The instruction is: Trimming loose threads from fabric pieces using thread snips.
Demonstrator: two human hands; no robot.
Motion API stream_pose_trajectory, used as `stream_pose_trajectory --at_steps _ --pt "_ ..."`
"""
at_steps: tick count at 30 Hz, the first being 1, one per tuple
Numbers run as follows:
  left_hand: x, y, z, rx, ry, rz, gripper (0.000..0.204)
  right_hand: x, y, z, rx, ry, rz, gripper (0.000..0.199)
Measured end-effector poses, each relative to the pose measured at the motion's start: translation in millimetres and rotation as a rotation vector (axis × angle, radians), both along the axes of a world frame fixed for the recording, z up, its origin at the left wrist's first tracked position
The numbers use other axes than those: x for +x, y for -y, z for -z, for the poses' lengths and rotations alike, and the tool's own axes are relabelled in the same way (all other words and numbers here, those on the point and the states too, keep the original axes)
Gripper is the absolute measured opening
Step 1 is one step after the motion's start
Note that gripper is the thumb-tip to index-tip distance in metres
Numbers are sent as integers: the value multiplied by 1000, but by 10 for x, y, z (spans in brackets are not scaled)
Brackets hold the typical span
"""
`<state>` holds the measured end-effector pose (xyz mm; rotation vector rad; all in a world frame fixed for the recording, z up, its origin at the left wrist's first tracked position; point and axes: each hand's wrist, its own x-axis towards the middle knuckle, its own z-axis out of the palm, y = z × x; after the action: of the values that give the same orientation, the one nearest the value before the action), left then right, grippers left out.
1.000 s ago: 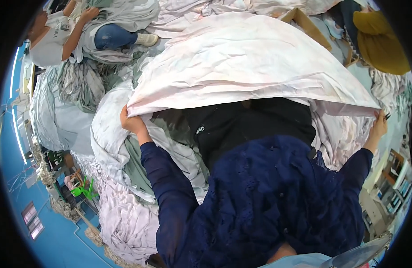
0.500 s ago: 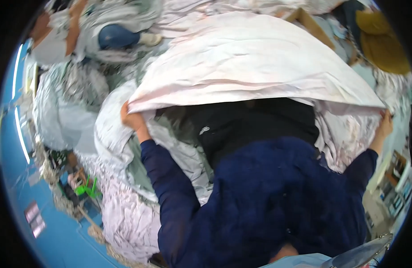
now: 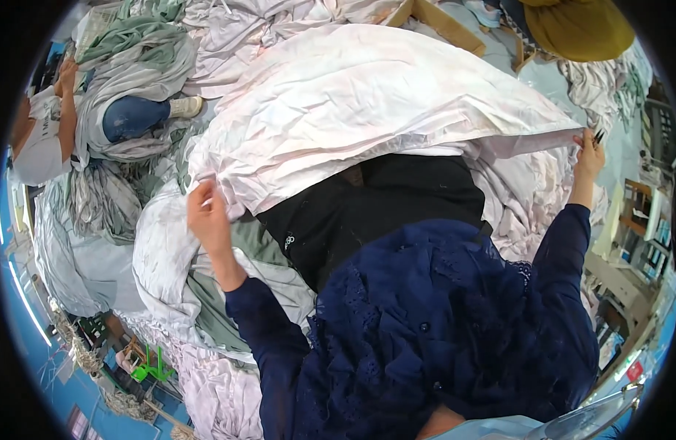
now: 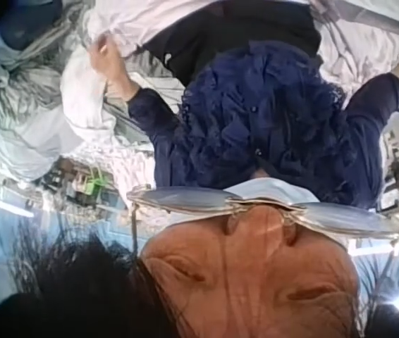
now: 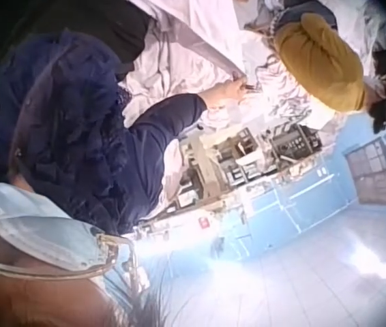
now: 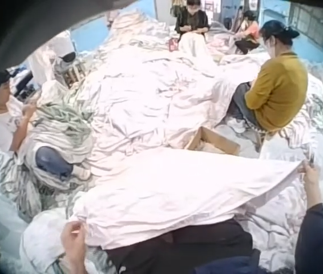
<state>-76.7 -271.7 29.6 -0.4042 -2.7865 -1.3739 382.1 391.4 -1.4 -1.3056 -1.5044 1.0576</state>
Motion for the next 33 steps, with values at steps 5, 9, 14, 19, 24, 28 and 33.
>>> stream_pose_trajectory --at_steps 5,9,14,19,24,28,33 --pt "780 -1258 -477 104 808 488 21 -414 453 -290 -13 4 -106 12" --pt "1183 -1753 -49 471 1550 311 29 -1181 1260 -380 71 88 -539 16" --pt "1284 -2074 102 695 1596 -23 21 -1785 2422 -455 -57 117 -928 12" --pt "1266 -2157 193 693 1522 -135 18 -2238 2860 -271 243 216 -1009 20" --pt "1308 -2135 271 792 1454 8 15 -2362 2940 -216 312 206 -1049 22" --pt "1322 -2120 273 837 1423 63 17 -2386 2929 -185 277 222 -1090 20" --pt "1364 -2123 279 852 1237 148 18 -2422 2909 -190 97 235 -1147 15"
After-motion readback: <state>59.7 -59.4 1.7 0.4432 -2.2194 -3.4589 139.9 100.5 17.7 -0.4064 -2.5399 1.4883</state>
